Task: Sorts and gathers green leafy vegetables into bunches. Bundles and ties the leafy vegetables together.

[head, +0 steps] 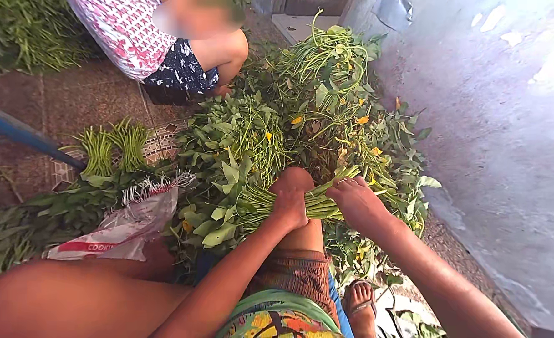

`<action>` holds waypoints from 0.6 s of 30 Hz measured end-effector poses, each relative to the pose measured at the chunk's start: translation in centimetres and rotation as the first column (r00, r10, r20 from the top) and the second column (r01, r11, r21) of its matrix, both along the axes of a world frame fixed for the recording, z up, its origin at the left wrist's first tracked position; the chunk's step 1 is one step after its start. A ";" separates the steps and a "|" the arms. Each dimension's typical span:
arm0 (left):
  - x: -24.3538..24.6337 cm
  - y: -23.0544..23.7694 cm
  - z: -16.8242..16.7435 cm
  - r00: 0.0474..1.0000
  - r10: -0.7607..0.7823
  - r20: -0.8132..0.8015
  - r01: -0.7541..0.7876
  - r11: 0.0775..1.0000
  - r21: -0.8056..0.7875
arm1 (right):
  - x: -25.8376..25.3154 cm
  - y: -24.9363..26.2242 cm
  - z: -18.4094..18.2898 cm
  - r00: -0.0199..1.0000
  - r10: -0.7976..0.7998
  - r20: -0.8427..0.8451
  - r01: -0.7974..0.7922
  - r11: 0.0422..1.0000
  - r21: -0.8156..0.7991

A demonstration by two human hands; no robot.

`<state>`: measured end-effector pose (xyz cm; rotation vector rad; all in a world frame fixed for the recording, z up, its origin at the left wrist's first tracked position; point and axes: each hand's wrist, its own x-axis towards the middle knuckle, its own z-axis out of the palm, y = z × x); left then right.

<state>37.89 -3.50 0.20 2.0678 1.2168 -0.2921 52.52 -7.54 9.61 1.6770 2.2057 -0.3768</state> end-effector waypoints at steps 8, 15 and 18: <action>0.5 -0.7 0.4 0.998 0.054 -0.034 -0.052 0.998 0.038 | 5.3 -1.9 -4.9 0.965 0.043 -0.260 0.006 0.983 0.184; 1.0 -0.1 0.1 0.989 0.144 -0.024 -0.143 0.990 0.019 | 2.3 -2.2 -5.2 0.949 -0.155 -0.276 0.252 0.896 0.365; -0.1 0.7 0.0 0.982 0.187 0.028 -0.187 0.982 -0.006 | 1.3 -5.8 -7.4 0.926 0.167 -0.338 0.141 0.679 0.721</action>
